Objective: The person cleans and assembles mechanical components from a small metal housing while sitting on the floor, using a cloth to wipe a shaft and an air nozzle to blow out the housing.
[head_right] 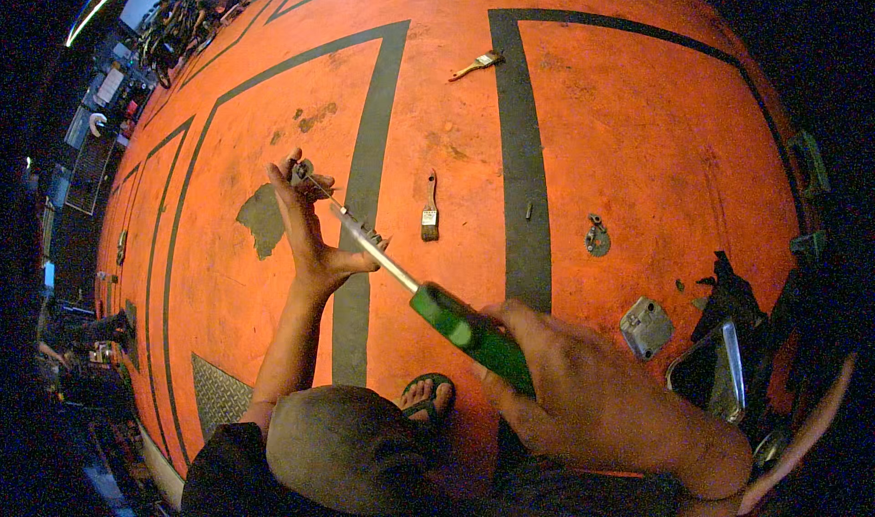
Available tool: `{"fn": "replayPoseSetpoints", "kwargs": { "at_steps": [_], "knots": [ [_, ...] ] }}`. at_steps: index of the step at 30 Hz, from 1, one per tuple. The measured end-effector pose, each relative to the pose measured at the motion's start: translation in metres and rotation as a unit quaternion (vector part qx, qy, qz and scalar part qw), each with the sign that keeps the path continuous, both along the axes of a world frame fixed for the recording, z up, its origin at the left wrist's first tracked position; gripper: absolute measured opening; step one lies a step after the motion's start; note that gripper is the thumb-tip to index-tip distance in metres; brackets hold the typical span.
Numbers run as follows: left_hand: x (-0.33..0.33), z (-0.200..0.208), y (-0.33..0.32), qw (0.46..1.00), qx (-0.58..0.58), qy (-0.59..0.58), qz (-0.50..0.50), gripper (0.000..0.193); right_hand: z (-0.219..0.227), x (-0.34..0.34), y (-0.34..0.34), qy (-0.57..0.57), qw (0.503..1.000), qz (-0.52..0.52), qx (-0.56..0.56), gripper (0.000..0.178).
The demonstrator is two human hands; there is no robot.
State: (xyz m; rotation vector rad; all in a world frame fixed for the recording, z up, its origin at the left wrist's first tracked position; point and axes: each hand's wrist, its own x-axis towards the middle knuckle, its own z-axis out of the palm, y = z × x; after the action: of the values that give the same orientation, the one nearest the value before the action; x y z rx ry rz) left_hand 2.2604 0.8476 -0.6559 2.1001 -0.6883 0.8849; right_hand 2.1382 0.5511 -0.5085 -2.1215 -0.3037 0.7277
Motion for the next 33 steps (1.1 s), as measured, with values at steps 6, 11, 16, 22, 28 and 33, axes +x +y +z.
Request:
{"fn": "replayPoseSetpoints", "kwargs": {
  "at_steps": [6,11,16,22,28,33],
  "knots": [
    [-0.002,0.011,-0.008,0.999,0.032,-0.02,0.003,0.144,-0.007,-0.002,-0.005,-0.043,0.999,0.0,0.013,0.034],
    [-0.001,0.013,-0.006,0.999,0.03,-0.036,-0.009,0.144,-0.017,-0.005,0.0,-0.115,0.991,-0.059,0.035,0.034],
    [-0.003,0.016,-0.015,0.999,0.028,-0.039,-0.016,0.144,-0.009,0.0,0.001,-0.072,0.995,-0.029,0.061,0.031],
    [-0.007,0.014,-0.014,0.999,0.033,-0.021,-0.015,0.144,-0.005,-0.002,0.0,-0.053,0.996,-0.028,0.063,0.03],
    [-0.008,0.013,-0.02,1.0,0.026,-0.006,-0.01,0.148,-0.007,-0.001,-0.001,-0.064,0.996,-0.03,0.061,0.028],
    [-0.007,0.013,-0.02,0.999,0.005,-0.009,-0.037,0.15,-0.008,0.001,-0.001,-0.085,0.994,-0.025,0.057,0.026]
  ]
}}
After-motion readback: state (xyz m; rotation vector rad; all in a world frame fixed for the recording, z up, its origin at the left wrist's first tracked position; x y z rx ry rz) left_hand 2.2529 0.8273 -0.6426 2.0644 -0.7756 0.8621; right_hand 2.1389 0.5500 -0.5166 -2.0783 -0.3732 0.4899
